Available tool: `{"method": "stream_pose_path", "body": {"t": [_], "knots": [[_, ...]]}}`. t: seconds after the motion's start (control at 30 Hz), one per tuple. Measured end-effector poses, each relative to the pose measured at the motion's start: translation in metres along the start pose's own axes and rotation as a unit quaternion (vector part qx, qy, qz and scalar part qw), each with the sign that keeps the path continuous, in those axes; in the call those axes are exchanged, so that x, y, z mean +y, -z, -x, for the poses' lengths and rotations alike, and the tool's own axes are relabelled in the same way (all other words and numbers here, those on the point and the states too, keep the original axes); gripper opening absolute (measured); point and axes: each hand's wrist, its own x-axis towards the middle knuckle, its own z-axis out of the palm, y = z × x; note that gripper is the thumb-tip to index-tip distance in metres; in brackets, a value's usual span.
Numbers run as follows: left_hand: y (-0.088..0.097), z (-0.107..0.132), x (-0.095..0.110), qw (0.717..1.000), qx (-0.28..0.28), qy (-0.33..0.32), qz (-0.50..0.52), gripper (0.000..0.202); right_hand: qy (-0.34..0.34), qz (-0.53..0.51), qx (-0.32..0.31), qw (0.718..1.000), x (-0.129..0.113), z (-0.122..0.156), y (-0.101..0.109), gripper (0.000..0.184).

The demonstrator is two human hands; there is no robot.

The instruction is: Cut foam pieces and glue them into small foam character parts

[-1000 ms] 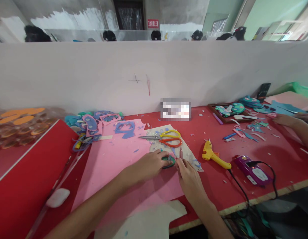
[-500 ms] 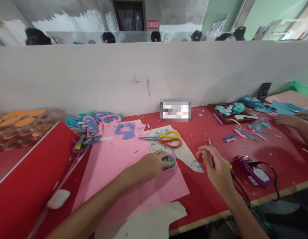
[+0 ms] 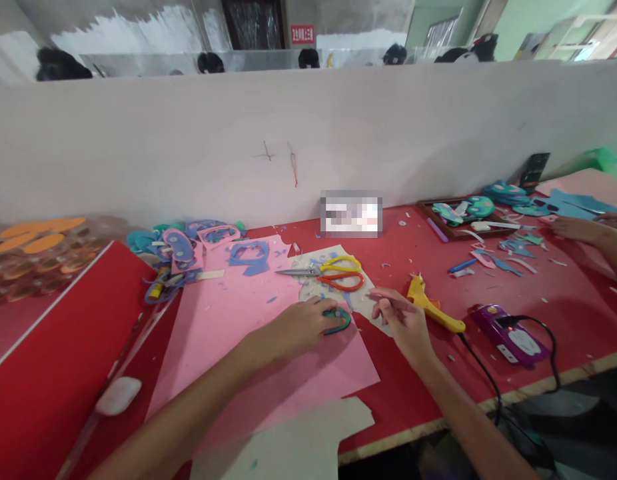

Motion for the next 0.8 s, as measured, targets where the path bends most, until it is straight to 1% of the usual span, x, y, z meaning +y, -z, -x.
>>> {"method": "stream_pose_path", "body": {"t": [0.07,0.13,0.27,0.37,0.47,0.63,0.8], "knots": [[0.0,-0.001,0.0,1.0,0.002,-0.001,-0.004,0.041,0.012,0.002,-0.011,1.0,-0.005,0.001,-0.003,0.031],[0.001,0.0,0.001,1.0,0.002,-0.005,-0.006,0.041,0.038,0.008,-0.014,0.999,-0.01,0.001,-0.006,0.027],[0.008,0.002,0.004,1.0,-0.016,0.014,0.007,0.04,0.08,0.041,0.002,0.996,-0.016,0.003,-0.009,0.02],[0.011,0.004,0.006,0.998,-0.024,0.034,0.044,0.042,0.072,0.074,0.013,0.995,-0.014,0.004,-0.01,0.018],[0.013,0.004,0.006,0.996,-0.024,0.043,0.068,0.044,0.063,0.085,0.013,0.994,-0.011,0.004,-0.011,0.02],[0.014,0.002,0.007,0.995,-0.034,0.05,0.076,0.045,0.047,0.079,-0.014,0.996,-0.014,0.003,-0.012,0.022],[0.013,0.003,0.006,0.997,-0.019,0.038,0.069,0.045,0.039,0.084,-0.026,0.995,-0.014,0.003,-0.011,0.023]]}}
